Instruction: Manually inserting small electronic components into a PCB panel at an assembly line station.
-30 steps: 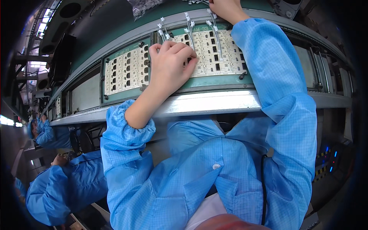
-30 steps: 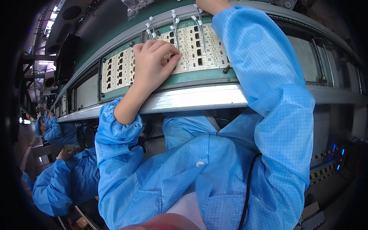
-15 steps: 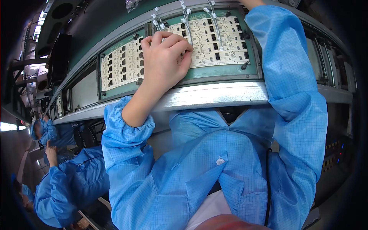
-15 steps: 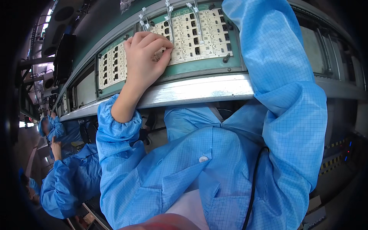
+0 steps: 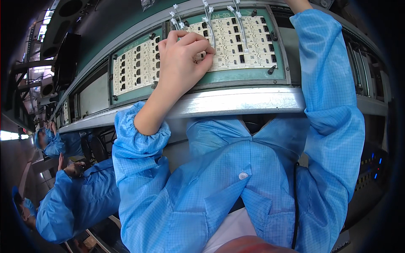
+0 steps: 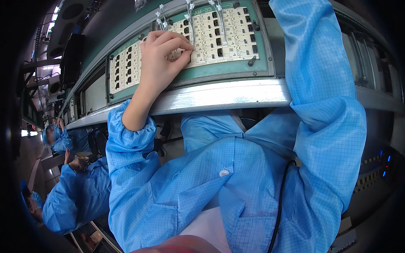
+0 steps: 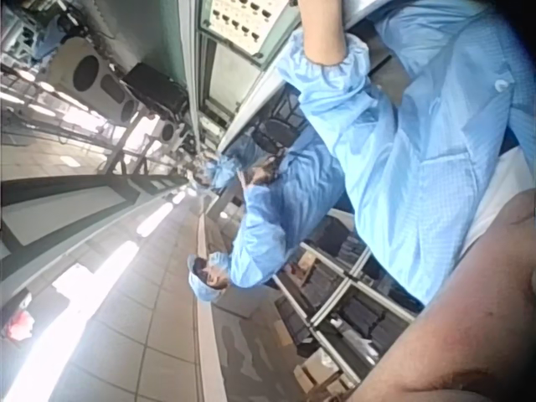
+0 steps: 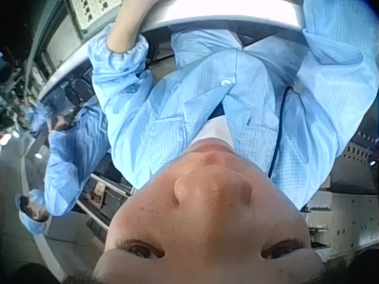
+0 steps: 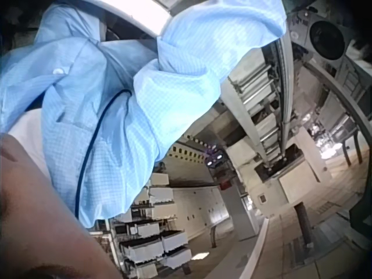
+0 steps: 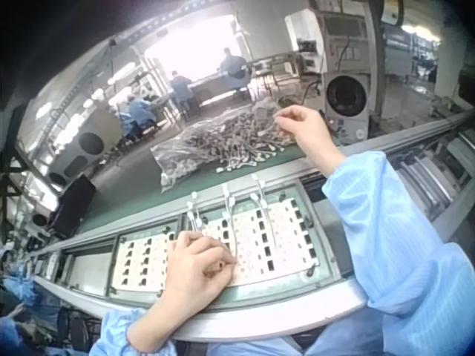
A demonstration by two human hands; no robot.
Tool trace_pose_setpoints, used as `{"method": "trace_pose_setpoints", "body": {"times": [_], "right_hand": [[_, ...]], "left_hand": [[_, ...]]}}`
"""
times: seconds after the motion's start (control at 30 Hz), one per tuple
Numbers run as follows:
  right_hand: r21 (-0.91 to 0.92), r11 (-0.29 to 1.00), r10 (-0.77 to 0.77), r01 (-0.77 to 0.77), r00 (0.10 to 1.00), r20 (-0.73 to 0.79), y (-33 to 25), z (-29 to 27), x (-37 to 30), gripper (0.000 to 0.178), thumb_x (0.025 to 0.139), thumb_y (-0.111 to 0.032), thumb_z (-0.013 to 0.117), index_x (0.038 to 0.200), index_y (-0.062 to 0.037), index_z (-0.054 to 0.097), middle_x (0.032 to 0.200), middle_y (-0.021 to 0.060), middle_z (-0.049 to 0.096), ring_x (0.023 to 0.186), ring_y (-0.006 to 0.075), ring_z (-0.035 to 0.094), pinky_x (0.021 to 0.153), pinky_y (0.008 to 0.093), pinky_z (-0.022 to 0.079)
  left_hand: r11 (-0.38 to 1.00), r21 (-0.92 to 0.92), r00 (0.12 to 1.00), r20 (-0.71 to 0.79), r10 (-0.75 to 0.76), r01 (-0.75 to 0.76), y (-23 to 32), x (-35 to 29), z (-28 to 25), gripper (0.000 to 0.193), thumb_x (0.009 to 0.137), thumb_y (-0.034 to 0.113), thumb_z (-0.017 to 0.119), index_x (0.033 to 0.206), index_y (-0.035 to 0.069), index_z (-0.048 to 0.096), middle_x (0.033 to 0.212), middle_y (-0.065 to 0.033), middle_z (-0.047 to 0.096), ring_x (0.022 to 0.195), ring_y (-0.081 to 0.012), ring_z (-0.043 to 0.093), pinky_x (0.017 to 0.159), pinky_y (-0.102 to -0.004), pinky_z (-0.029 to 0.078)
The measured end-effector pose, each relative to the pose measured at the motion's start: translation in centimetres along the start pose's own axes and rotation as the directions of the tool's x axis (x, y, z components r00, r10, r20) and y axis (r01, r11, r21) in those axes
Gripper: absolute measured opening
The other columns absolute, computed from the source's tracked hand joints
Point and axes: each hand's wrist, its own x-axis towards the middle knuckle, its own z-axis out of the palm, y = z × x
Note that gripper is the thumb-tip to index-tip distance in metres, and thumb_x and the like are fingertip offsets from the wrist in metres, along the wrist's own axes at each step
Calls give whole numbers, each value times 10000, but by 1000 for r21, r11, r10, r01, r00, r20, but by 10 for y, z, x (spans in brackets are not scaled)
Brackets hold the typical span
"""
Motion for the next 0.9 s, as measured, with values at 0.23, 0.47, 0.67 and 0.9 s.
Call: {"method": "trace_pose_setpoints", "body": {"times": [0.23,0.47,0.67,0.9], "right_hand": [[132,991,9,-25,993,120,-14,-4,-19,139,965,-83,680,1041,29,711,904,50,698,781,118,649,729,246,524],[41,999,-17,10,982,187,-35,-10,-52,219,981,-80,650,1159,38,699,928,40,699,829,110,653,759,242,528],[-225,964,-98,139,978,184,-77,-31,-104,183,988,-133,626,1096,-28,731,1055,116,723,1004,207,697,914,325,527],[-517,656,-322,550,823,467,-98,-6,-181,186,862,32,713,1045,7,696,974,142,705,912,282,701,799,335,559]], "left_hand": [[999,-33,1000,-14,-19,19,2,-1,0,61,760,144,774,810,153,741,977,70,711,1102,-254,577,903,-453,386],[983,133,989,84,120,-130,19,-8,-17,115,778,176,706,875,122,738,1113,8,689,1169,-280,555,954,-488,405],[992,110,955,297,19,-54,-19,66,-23,192,869,272,683,996,162,775,1104,-48,703,1157,-320,596,930,-515,463],[967,252,1000,-8,-21,22,-63,173,50,183,880,217,620,930,95,747,952,-140,733,934,-335,715,798,-503,526]]}}
